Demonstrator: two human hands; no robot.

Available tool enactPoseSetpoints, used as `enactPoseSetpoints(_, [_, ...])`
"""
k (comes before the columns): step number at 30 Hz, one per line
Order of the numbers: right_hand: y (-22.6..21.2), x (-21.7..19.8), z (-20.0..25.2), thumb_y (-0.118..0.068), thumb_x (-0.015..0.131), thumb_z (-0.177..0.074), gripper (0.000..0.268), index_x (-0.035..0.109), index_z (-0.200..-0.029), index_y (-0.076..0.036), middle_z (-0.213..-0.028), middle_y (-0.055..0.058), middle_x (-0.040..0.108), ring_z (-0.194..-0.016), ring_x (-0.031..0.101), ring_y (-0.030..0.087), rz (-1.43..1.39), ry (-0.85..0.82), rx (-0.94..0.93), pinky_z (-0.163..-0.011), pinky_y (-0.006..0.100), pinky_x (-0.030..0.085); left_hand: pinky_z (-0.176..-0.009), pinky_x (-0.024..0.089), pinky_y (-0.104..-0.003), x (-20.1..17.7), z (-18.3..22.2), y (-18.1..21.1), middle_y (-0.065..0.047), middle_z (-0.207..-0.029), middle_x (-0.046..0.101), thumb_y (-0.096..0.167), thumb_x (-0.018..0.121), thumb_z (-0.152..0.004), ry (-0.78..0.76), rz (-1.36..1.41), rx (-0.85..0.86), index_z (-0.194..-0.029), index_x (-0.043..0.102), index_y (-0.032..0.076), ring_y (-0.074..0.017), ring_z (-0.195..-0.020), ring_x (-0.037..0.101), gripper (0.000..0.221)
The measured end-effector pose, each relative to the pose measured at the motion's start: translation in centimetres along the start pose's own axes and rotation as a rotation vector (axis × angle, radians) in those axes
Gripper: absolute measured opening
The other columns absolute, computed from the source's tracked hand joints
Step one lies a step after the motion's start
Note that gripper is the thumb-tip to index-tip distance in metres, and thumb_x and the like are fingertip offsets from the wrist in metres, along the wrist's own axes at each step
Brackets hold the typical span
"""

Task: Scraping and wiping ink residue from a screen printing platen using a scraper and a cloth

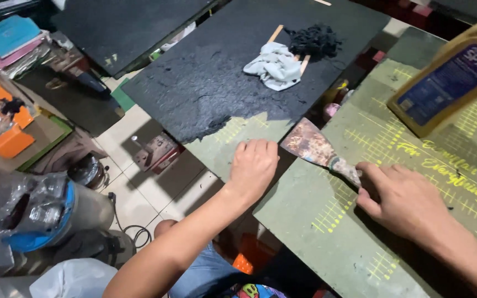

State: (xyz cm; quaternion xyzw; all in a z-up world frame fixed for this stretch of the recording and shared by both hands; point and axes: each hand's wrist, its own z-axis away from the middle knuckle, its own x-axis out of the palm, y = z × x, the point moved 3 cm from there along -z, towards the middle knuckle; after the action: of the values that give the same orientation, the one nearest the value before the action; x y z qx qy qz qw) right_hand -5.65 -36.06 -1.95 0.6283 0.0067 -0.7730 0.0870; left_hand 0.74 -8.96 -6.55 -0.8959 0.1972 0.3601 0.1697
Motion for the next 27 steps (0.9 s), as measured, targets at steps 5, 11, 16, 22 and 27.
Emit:
enactPoseSetpoints(5, [-0.1, 0.0, -0.7, -0.046, 0.051, -0.09, 0.047, 0.049, -0.132, -0.026, -0.124, 0.006, 0.061, -0.097, 0.072, 0.031, -0.053, -0.035, 0.013, -0.079, 0.05, 0.064, -0.054, 0.039, -0.03, -0.3, -0.1, -0.1, -0.001, -0.065, 0.051, -0.008, 0.063, -0.063, -0.004, -0.015, 0.062, -0.069, 0.052, 0.015, -0.0189, -0.06, 0.05, 0.026])
enactPoseSetpoints(11, [1.1, 2.0, -1.3, -0.039, 0.055, -0.089, 0.038, 0.051, -0.121, -0.019, -0.105, 0.009, 0.065, -0.094, 0.068, 0.03, -0.115, 0.058, -0.117, -0.079, 0.048, 0.061, -0.06, 0.035, -0.03, -1.8, 0.2, -0.5, 0.0, -0.064, 0.045, -0.012, 0.054, -0.067, 0.014, -0.072, 0.1, -0.069, 0.048, 0.016, -0.0183, -0.062, 0.044, 0.028])
enactPoseSetpoints(16, [1.4, 2.1, -1.4, -0.041, 0.055, -0.089, 0.039, 0.051, -0.123, -0.023, -0.111, 0.006, 0.064, -0.102, 0.067, 0.029, -0.153, -0.013, -0.088, -0.084, 0.048, 0.06, -0.061, 0.036, -0.033, -2.6, 1.5, -1.7, -0.002, -0.063, 0.043, -0.011, 0.053, -0.067, -0.082, -0.036, 0.059, -0.07, 0.047, 0.015, -0.0207, -0.062, 0.044, 0.027])
enactPoseSetpoints(22, [1.5, 1.9, -1.6, -0.044, 0.052, -0.09, 0.045, 0.049, -0.132, -0.028, -0.119, 0.001, 0.064, -0.108, 0.068, 0.026, -0.154, -0.066, -0.051, -0.086, 0.048, 0.061, -0.074, 0.05, -0.046, -5.7, 0.7, -6.2, -0.006, -0.081, 0.071, 0.018, 0.06, -0.098, -0.555, 0.212, -0.114, -0.088, 0.067, 0.011, -0.0293, -0.075, 0.069, 0.013])
enactPoseSetpoints(27, [1.6, 2.0, -1.7, -0.049, 0.055, -0.089, 0.047, 0.048, -0.133, -0.033, -0.123, -0.004, 0.064, -0.11, 0.07, 0.022, -0.107, -0.085, -0.028, -0.089, 0.045, 0.063, -0.075, 0.057, -0.042, -8.8, -4.5, -10.8, -0.008, -0.102, 0.08, 0.026, 0.056, -0.103, -0.43, 0.579, -0.343, -0.106, 0.078, 0.006, -0.0235, -0.085, 0.075, 0.029])
